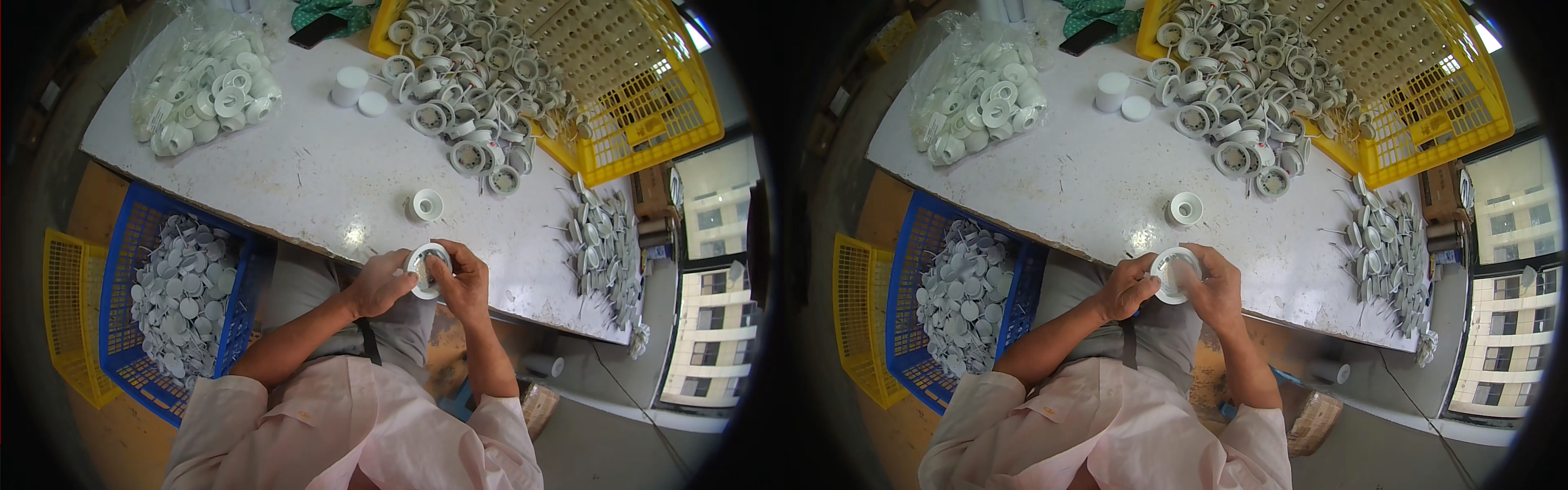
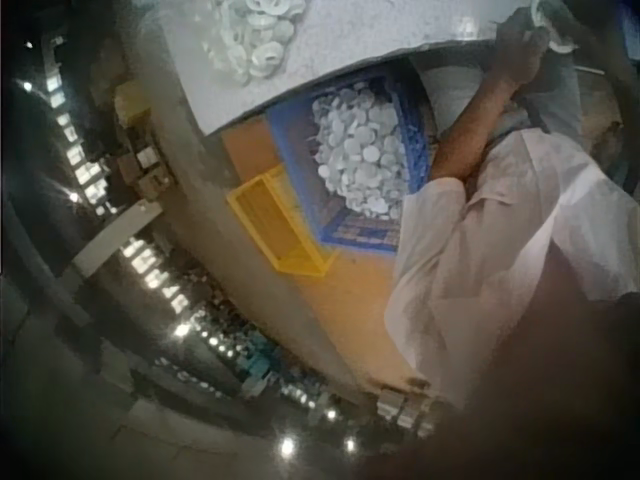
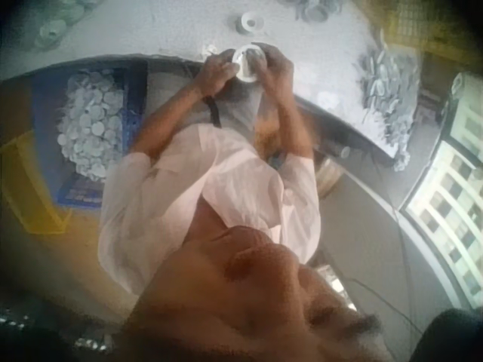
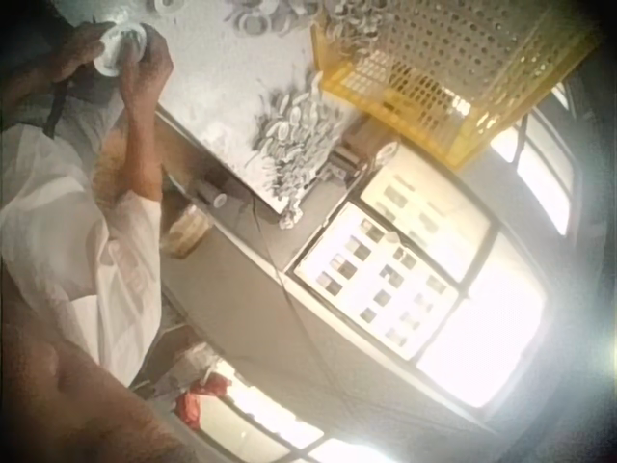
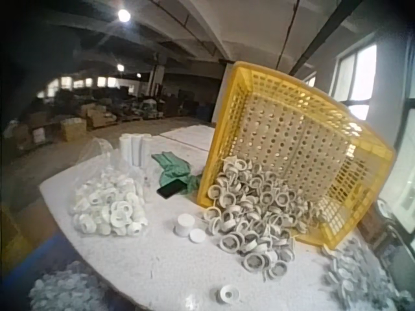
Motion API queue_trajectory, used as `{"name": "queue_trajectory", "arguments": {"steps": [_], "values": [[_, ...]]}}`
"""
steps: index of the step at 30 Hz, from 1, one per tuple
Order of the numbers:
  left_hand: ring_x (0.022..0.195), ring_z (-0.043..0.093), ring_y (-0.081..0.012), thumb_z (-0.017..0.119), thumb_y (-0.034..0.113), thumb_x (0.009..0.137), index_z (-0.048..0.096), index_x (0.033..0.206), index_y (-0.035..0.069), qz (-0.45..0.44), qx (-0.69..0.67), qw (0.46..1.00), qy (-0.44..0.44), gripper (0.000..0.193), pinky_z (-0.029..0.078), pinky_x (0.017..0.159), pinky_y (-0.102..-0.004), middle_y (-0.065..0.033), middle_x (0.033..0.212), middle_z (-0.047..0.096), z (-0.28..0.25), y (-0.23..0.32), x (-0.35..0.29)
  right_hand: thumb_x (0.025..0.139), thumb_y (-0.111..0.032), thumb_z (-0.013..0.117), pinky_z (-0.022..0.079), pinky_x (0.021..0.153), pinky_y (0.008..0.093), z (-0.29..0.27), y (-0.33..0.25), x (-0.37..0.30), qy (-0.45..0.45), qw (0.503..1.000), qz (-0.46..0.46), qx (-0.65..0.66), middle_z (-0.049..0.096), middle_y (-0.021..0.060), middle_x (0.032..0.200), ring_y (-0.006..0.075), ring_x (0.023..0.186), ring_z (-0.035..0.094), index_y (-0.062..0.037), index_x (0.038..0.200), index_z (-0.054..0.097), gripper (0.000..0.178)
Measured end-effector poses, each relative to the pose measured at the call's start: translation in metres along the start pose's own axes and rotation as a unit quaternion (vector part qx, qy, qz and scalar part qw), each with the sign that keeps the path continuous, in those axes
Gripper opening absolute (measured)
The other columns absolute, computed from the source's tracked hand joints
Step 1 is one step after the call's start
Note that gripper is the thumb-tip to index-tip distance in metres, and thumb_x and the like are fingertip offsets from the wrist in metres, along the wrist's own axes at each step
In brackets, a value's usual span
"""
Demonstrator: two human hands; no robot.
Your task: The person assembles light fixtures by pressing circular diffuser caps onto lamp housings, dumps fixture components from a plastic basket onto the workbench, and fits inner rings onto the light units.
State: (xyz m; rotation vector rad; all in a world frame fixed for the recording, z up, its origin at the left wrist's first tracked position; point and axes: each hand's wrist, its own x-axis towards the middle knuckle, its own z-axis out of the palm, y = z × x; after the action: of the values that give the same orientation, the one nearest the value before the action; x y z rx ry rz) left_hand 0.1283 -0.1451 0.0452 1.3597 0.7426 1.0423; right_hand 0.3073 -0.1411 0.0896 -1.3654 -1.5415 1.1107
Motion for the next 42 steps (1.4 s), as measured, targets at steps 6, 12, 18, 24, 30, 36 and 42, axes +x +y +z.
{"name": "queue_trajectory", "arguments": {"steps": [6, 12, 18, 24, 30, 36, 42], "values": [[0.085, 0.060, -0.0118, 0.069, 0.033, 0.083, 0.056, 0.112, -0.003, 0.022, 0.025, 0.999, -0.001, 0.047, 0.048, 0.076, -0.0280, -0.0100, 0.093, 0.066, -0.003, 0.005, -0.005, 0.083, -0.003, 0.065, 0.051, 0.072, 0.0256, 0.009, -0.005, -0.001, 0.028, 0.999, 0.019, -0.001, 0.068, 0.0094, 0.088, 0.0119, 0.080, 0.063, 0.0037, 0.102, 0.064, 0.020], [0.094, 0.060, -0.0116, 0.079, 0.024, 0.078, 0.055, 0.117, -0.003, -0.014, -0.010, 0.999, 0.041, 0.053, 0.050, 0.080, -0.0284, -0.0099, 0.103, 0.066, 0.005, -0.016, -0.011, 0.083, -0.003, 0.065, 0.051, 0.072, 0.0261, 0.014, 0.008, 0.002, 0.028, 1.000, 0.004, -0.011, 0.068, 0.0099, 0.088, 0.0119, 0.080, 0.062, 0.0040, 0.102, 0.064, 0.020], [0.094, 0.061, -0.0139, 0.073, 0.028, 0.082, 0.058, 0.114, -0.002, -0.025, -0.019, 0.992, 0.122, 0.047, 0.049, 0.080, -0.0292, -0.0110, 0.101, 0.066, 0.013, -0.009, -0.015, 0.092, -0.012, 0.061, 0.047, 0.068, 0.0217, 0.034, 0.004, 0.011, 0.086, 0.995, 0.010, 0.047, 0.066, 0.0041, 0.084, 0.0063, 0.075, 0.057, 0.0031, 0.100, 0.065, 0.018], [0.085, 0.064, -0.0193, 0.064, 0.029, 0.087, 0.059, 0.109, -0.001, 0.024, 0.058, 0.983, 0.175, 0.037, 0.050, 0.075, -0.0311, -0.0114, 0.092, 0.066, 0.017, -0.010, -0.013, 0.096, -0.013, 0.051, 0.047, 0.074, 0.0247, 0.059, -0.002, 0.013, 0.158, 0.985, -0.026, 0.069, 0.066, 0.0072, 0.090, 0.0106, 0.082, 0.059, 0.0037, 0.104, 0.062, 0.021], [0.069, 0.058, -0.0120, 0.053, 0.022, 0.091, 0.058, 0.106, -0.002, -0.058, -0.106, 0.981, 0.149, 0.028, 0.048, 0.064, -0.0272, -0.0070, 0.086, 0.061, 0.001, -0.005, -0.014, 0.099, -0.016, 0.047, 0.045, 0.070, 0.0223, 0.062, 0.018, 0.015, 0.167, 0.978, -0.119, -0.035, 0.064, 0.0054, 0.091, 0.0075, 0.080, 0.055, 0.0027, 0.108, 0.061, 0.025], [0.091, 0.062, -0.0177, 0.050, 0.014, 0.097, 0.045, 0.127, -0.003, -0.064, -0.240, 0.958, 0.142, 0.034, 0.046, 0.061, -0.0219, -0.0100, 0.109, 0.059, -0.017, -0.025, -0.020, 0.082, -0.011, 0.068, 0.049, 0.081, 0.0358, 0.030, 0.016, 0.040, 0.136, 0.982, -0.049, -0.124, 0.063, 0.0159, 0.103, 0.0248, 0.089, 0.061, -0.0003, 0.117, 0.059, 0.038], [0.105, 0.062, -0.0257, 0.046, 0.007, 0.097, 0.041, 0.130, -0.005, -0.103, -0.278, 0.943, 0.151, 0.036, 0.045, 0.059, -0.0204, -0.0136, 0.121, 0.056, -0.021, -0.022, -0.020, 0.069, -0.024, 0.081, 0.041, 0.096, 0.0425, 0.013, 0.056, 0.081, 0.109, 0.925, -0.120, -0.345, 0.050, 0.0210, 0.126, 0.0366, 0.116, 0.046, 0.0040, 0.124, 0.053, 0.068]]}}
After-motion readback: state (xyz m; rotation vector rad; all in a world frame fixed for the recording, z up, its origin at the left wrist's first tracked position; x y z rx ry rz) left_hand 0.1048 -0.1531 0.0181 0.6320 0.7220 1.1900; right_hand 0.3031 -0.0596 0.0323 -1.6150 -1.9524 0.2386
